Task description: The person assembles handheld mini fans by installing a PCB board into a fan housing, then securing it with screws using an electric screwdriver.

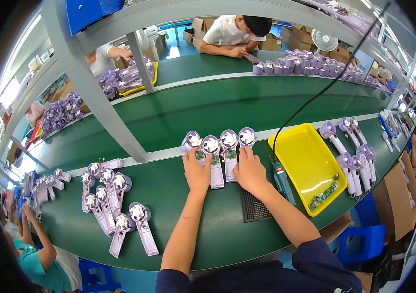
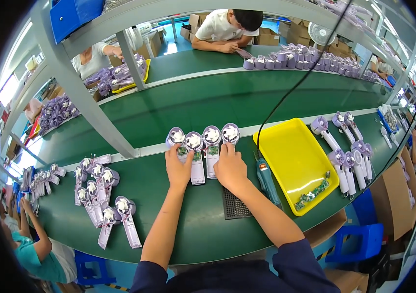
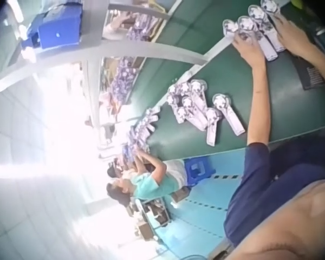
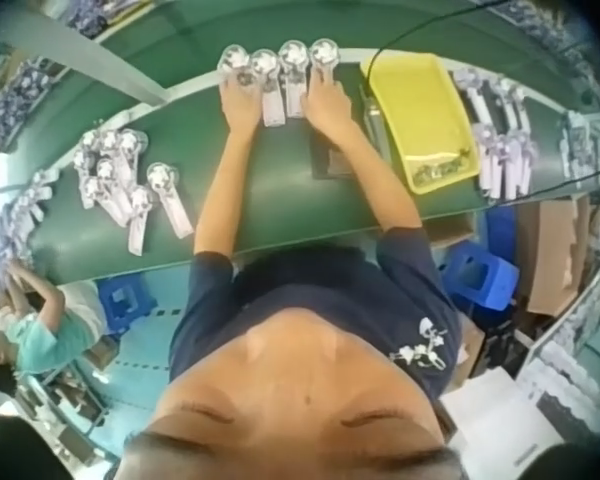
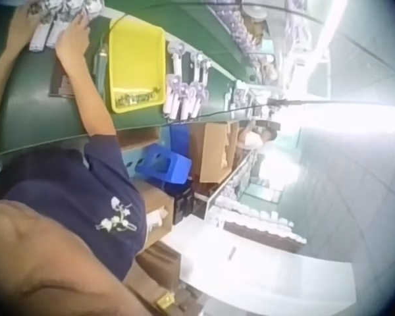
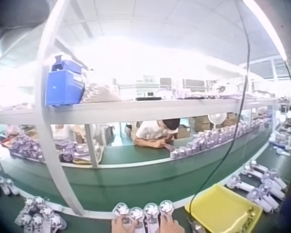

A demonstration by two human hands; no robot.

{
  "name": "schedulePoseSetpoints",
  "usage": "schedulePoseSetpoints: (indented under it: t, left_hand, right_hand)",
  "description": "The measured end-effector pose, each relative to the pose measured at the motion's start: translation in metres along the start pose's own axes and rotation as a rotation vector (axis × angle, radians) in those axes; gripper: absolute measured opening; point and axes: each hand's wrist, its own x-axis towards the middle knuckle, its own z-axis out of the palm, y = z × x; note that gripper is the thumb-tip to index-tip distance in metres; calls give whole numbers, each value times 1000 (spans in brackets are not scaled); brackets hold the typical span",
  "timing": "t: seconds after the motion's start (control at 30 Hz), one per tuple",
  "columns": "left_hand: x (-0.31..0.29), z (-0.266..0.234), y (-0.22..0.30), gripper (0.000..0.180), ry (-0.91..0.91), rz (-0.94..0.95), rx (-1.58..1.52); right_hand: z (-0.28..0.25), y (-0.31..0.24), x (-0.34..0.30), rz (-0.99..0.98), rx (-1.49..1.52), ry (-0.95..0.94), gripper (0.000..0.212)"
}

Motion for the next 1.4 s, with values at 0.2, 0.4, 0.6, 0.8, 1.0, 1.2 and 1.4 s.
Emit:
schedulePoseSetpoints:
  t: [0.2,0.4,0.6,0.8,1.0,1.2,1.4]
  left_hand:
    - [0,4,14,52,16,-41,1]
    - [3,5,9,52,11,-5,-20]
    - [11,6,1,50,43,38,-27]
    - [12,7,3,49,25,7,-54]
    - [27,10,-12,47,95,65,-127]
    - [70,14,-23,51,-8,-91,-107]
    - [155,33,-27,51,-1,-224,-340]
  right_hand:
    - [3,-8,4,-25,-42,-2,61]
    - [2,-8,10,-33,-64,-33,58]
    - [8,9,30,-75,71,-109,50]
    - [-9,-24,39,107,-32,-277,62]
    - [5,-16,48,96,-117,-135,52]
    - [21,10,63,-78,-55,68,43]
    - [-7,41,128,-46,206,73,39]
